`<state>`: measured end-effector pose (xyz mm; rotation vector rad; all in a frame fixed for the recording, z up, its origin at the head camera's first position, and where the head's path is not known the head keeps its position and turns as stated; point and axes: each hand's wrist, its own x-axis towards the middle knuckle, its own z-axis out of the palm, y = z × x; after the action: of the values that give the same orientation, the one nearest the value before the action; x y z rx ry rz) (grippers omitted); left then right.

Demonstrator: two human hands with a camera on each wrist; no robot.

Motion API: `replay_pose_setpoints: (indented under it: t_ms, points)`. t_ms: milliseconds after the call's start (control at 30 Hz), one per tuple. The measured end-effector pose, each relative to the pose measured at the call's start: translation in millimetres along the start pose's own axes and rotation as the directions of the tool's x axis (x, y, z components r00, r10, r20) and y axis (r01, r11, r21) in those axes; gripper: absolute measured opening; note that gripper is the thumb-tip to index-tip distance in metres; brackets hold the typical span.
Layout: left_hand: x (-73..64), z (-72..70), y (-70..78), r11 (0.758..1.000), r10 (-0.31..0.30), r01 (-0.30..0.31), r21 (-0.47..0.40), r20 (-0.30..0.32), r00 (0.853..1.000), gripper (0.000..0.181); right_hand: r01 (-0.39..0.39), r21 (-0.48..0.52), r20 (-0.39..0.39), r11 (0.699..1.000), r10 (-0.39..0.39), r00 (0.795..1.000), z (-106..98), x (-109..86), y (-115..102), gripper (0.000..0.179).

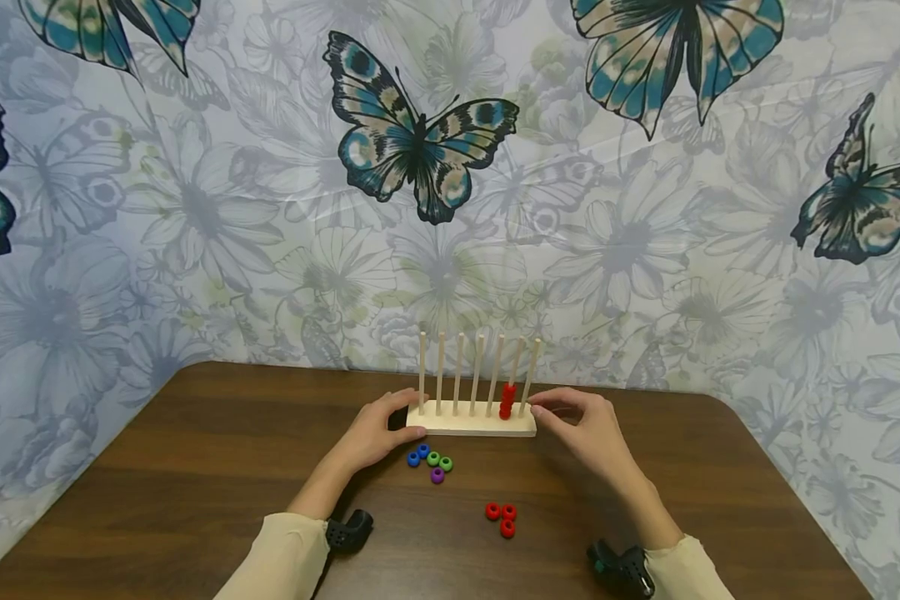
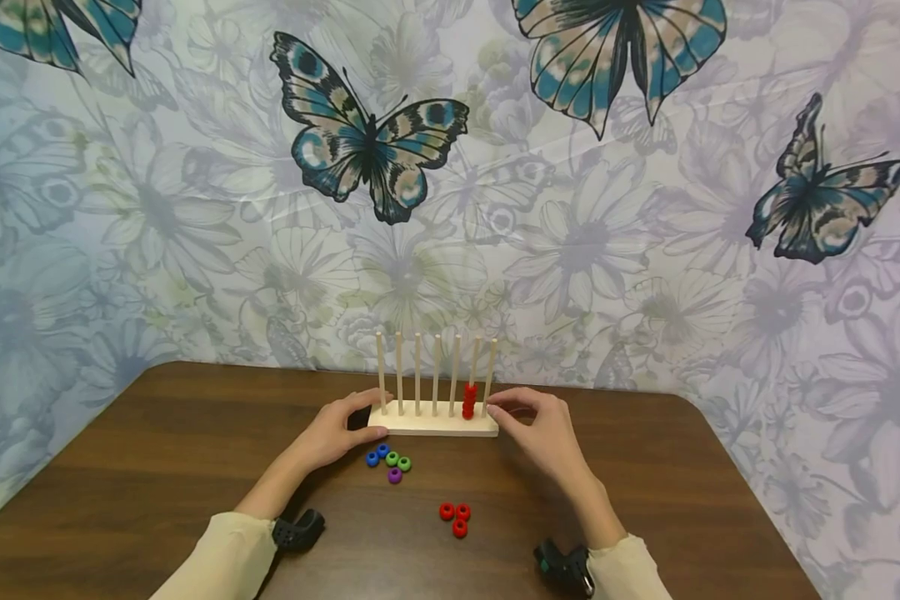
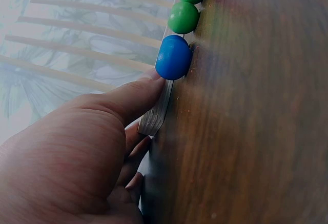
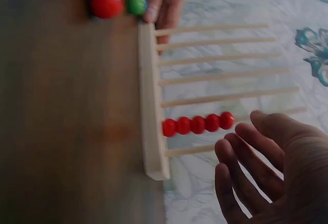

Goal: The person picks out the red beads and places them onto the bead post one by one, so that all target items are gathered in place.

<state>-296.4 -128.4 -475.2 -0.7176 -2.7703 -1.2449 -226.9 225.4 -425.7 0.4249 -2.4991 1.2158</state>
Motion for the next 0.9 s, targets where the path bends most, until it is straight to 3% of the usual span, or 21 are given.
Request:
replay_pose_setpoints:
  t_ms: [133,233,300,433,500,567,733,900]
  points:
    - [1.3,-0.6,-0.4,1.000,0.011,-0.011,0.005,0.000,1.000,0.055,-0.002,0.058,0.116,0.998,-0.004,0.993,5,-13.2,4,0.020]
    - [1.0,-1.1,-1.1,1.000,0.008,-0.008,0.007,0.004,1.000,0.055,0.004,0.110,0.218,0.994,-0.027,0.976,8,-23.2,6,0.021]
    - [0.0,-1.5,-1.4,1.000,0.000,0.000,0.005,0.006,1.000,0.055,0.015,0.134,0.301,0.991,-0.055,0.952,12,-28.3,7,0.022]
    - [-1.3,-2.4,-1.5,1.000,-0.009,0.009,0.006,0.009,1.000,0.055,0.020,0.178,0.459,0.984,-0.101,0.883,18,-33.8,3,0.027]
    - [-0.9,-2.6,-1.5,1.000,-0.008,0.008,0.005,0.006,1.000,0.055,0.016,0.189,0.508,0.982,-0.111,0.854,21,-34.5,1,0.030]
    - [-0.3,-2.6,-1.7,1.000,-0.001,0.001,0.009,0.004,1.000,0.054,0.007,0.195,0.534,0.981,-0.112,0.838,23,-35.1,-1,0.032]
    - [1.3,-2.0,-1.2,1.000,0.017,-0.017,0.013,0.002,1.000,0.053,0.015,0.182,0.551,0.983,-0.115,0.826,26,-36.4,-3,0.032]
    - [1.9,-1.6,-0.1,1.000,0.013,-0.014,0.016,0.005,1.000,0.053,0.047,0.162,0.533,0.986,-0.127,0.836,28,-37.3,-1,0.027]
